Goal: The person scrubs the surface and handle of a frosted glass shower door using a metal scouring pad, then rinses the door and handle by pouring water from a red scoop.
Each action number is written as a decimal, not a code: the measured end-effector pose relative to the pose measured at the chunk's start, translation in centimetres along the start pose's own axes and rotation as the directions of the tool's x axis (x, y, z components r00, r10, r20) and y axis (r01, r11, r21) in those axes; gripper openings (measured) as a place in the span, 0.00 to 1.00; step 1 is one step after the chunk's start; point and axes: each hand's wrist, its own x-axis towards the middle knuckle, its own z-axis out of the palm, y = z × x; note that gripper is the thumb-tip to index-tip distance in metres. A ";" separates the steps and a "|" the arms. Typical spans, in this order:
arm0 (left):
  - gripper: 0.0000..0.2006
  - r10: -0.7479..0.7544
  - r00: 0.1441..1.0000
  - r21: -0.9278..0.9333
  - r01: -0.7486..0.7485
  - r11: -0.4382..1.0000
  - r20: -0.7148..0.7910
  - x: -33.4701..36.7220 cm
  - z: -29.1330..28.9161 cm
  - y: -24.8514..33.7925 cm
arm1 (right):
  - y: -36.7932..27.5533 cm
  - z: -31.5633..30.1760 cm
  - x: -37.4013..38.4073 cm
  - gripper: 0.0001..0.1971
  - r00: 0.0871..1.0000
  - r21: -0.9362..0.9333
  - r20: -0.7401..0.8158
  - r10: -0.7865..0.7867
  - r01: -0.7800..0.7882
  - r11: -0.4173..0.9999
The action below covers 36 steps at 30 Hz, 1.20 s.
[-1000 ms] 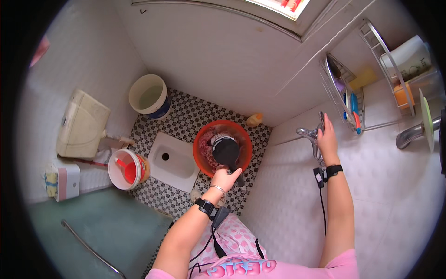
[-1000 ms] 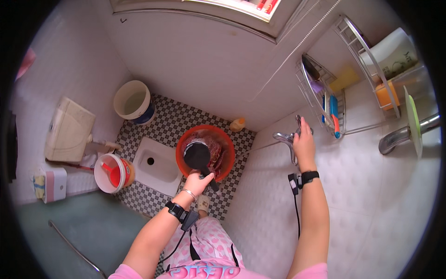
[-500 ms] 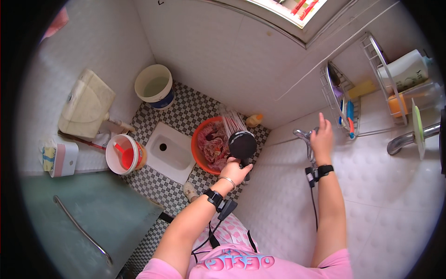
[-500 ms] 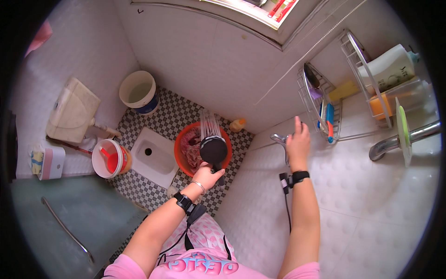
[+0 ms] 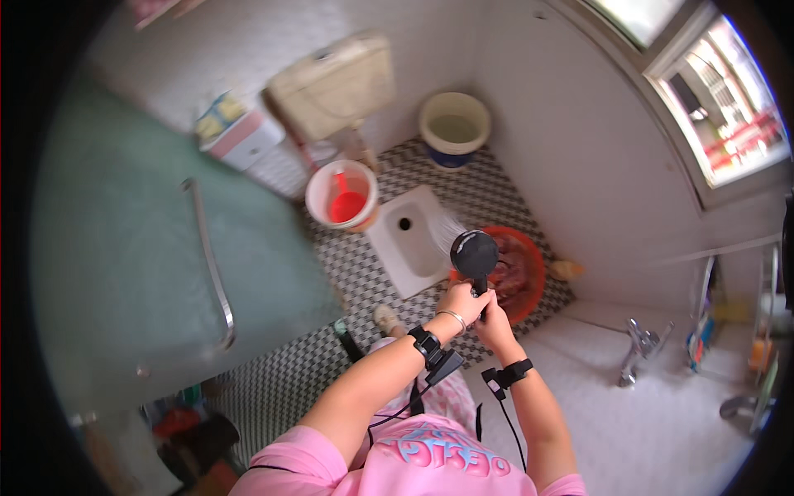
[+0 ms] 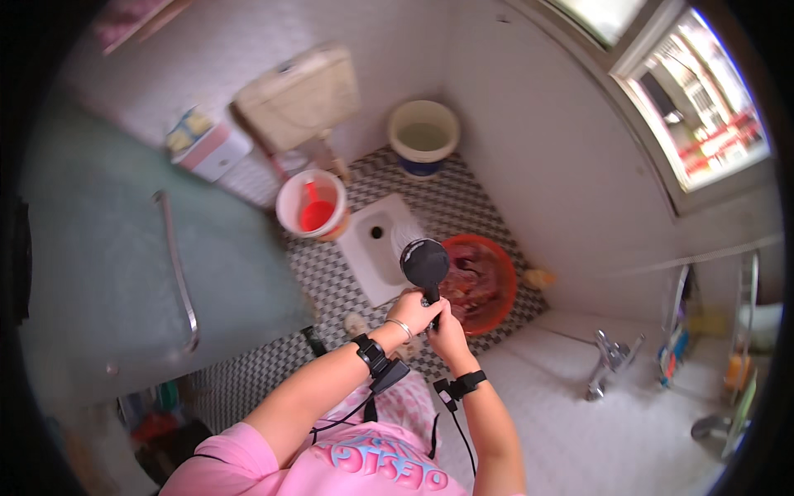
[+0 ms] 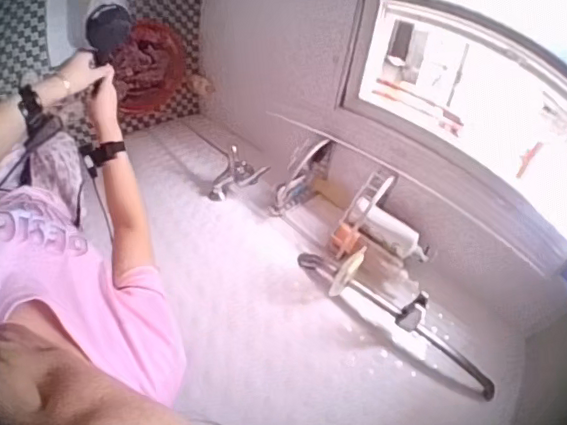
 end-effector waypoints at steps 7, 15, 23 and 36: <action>0.32 -0.111 0.920 -0.248 0.015 0.969 -0.376 -3.5 -13.9 -12.1 | -7.1 12.8 4.9 0.23 0.956 0.291 0.251 -0.150 0.073 0.954; 0.33 -0.442 0.698 -0.353 0.281 0.893 -0.564 -7.1 -25.2 -19.2 | -18.4 22.4 9.0 0.20 0.926 0.488 0.247 -0.284 0.134 0.863; 0.30 -0.392 0.645 -0.293 0.262 0.920 -0.655 -6.9 -26.3 -22.3 | -23.8 25.1 12.1 0.19 0.924 0.596 0.340 -0.176 -0.067 0.800; 0.30 -0.415 0.636 -0.307 0.279 0.910 -0.650 -7.0 -26.9 -24.2 | -25.1 26.0 14.3 0.18 0.919 0.581 0.289 -0.270 0.055 0.812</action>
